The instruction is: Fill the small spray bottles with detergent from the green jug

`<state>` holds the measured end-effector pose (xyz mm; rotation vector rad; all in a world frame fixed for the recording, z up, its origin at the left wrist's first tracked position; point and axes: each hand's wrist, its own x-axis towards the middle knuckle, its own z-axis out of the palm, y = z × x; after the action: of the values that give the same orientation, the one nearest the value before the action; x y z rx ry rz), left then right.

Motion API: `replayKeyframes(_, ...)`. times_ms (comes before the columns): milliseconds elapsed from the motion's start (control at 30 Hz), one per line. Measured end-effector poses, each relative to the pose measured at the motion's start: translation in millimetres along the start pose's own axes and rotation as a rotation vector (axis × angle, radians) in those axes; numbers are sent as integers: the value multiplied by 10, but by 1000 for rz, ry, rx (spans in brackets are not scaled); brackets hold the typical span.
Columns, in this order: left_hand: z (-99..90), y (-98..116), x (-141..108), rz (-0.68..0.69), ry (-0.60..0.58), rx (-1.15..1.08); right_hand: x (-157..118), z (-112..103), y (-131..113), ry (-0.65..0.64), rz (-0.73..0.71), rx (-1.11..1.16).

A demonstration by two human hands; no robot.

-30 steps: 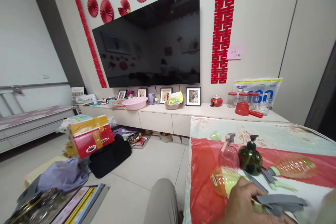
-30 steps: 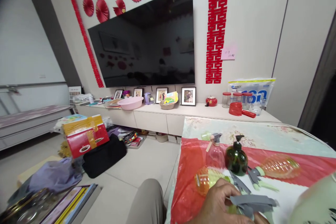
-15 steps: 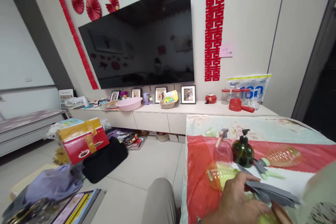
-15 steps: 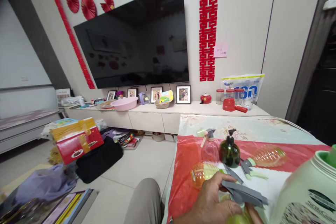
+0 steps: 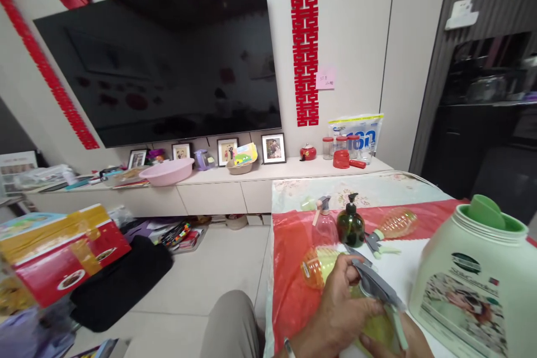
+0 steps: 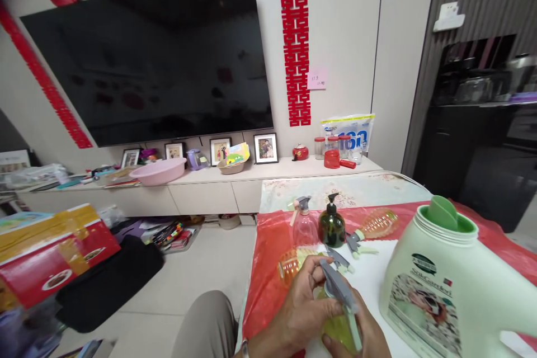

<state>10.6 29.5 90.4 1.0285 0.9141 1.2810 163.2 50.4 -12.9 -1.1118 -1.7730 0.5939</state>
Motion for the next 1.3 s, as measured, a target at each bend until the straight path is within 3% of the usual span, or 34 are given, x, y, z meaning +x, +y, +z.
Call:
replayKeyframes(67, -17, 13, -1, 4, -80, -68, -18, 34, 67, -67, -15, 19)
replayKeyframes(133, -42, 5, 2, 42, -89, -38, -37, 65, 158, -112, -40, 50)
replayKeyframes(333, -50, -68, 45, 142, 76, 214, -46, 68, 235, -262, -73, 37)
replayKeyframes(533, -51, -41, 48, 21, 83, 86, -52, 52, 266, -208, -111, 30)
replayKeyframes(700, -75, -77, 21, 6, 1, -37, -102, 89, 399, -213, -77, 25)
replayKeyframes(800, -79, -86, 14, 45, 22, 93, -83, 77, 327, -245, -80, 39)
replayKeyframes(1000, -142, -87, 52, 118, 92, 312, -21, 15, -59, -268, -42, 263)
replayKeyframes(1300, -245, -147, 74, 57, 60, 215, 4, 53, -117, -175, -51, 249)
